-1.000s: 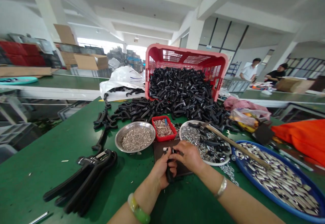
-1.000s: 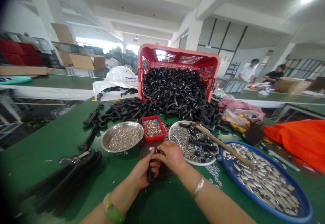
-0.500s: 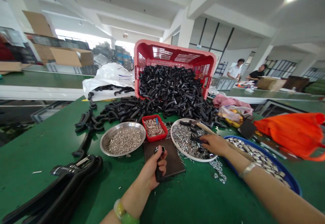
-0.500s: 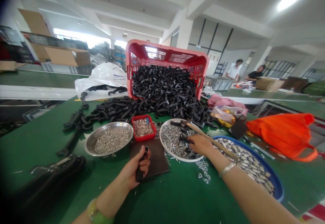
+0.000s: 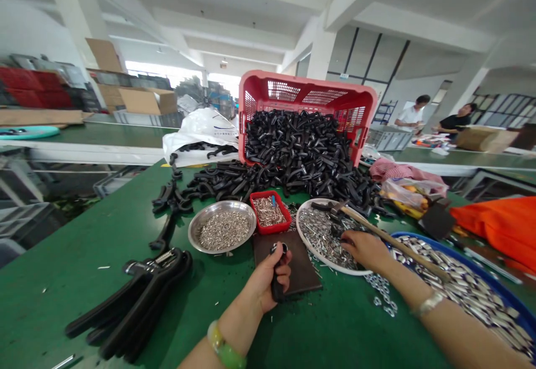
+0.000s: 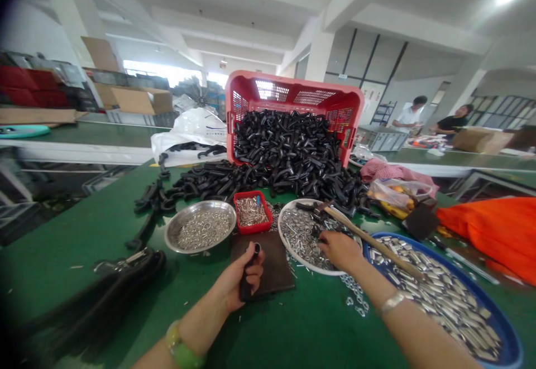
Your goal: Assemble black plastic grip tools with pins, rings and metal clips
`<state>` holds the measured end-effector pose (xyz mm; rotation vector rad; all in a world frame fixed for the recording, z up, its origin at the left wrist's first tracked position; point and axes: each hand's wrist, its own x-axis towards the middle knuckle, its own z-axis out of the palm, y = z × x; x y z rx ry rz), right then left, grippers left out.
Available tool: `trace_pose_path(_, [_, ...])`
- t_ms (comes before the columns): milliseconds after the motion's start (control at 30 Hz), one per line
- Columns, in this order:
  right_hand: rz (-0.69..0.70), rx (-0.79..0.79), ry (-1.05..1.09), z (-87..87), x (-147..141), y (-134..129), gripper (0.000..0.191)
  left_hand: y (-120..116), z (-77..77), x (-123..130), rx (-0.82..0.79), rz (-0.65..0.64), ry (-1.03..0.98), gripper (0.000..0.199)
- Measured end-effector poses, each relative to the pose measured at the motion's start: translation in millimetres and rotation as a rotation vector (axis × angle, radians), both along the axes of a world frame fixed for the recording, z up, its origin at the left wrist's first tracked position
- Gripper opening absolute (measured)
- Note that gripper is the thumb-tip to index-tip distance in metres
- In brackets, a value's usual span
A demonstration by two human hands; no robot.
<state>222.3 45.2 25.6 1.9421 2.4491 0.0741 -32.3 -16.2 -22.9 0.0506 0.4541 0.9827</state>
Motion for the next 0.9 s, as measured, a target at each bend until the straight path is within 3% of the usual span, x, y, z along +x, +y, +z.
trace_pose_path(133, [0.066,0.036,0.45,14.1,-27,-10,0.026,0,-0.5,0,0.007,0.004,0.01,0.025])
trace_pose_path(267, [0.137,-0.301,1.08,20.7,-78,-35,0.035,1,-4.5,0,0.013,-0.046,-0.024,0.029])
trace_pose_path(367, [0.173,-0.413,1.299,19.2,-109,-48,0.035,2,-7.0,-2,0.039,-0.06,-0.067,0.033])
trace_pose_path(467, [0.139,-0.388,1.252,21.8,-124,-54,0.027,2,-8.1,-6,0.108,-0.019,-0.077,0.032])
trace_pose_path(567, [0.206,-0.283,1.13,27.6,-132,-62,0.016,0,-10.2,-10,0.261,0.023,-0.014,0.03])
trace_pose_path(667, [0.343,-0.031,0.973,26.3,-139,-78,0.015,-2,-13.1,-14,0.424,0.004,-0.004,0.035])
trace_pose_path(800, [0.652,0.384,0.599,15.2,-145,-99,0.029,-5,-15.0,-19,0.524,-0.025,-0.007,0.043])
trace_pose_path(900, [0.712,0.57,0.424,12.3,-147,-108,0.033,-7,-14.4,-23,0.582,0.012,0.085,0.046])
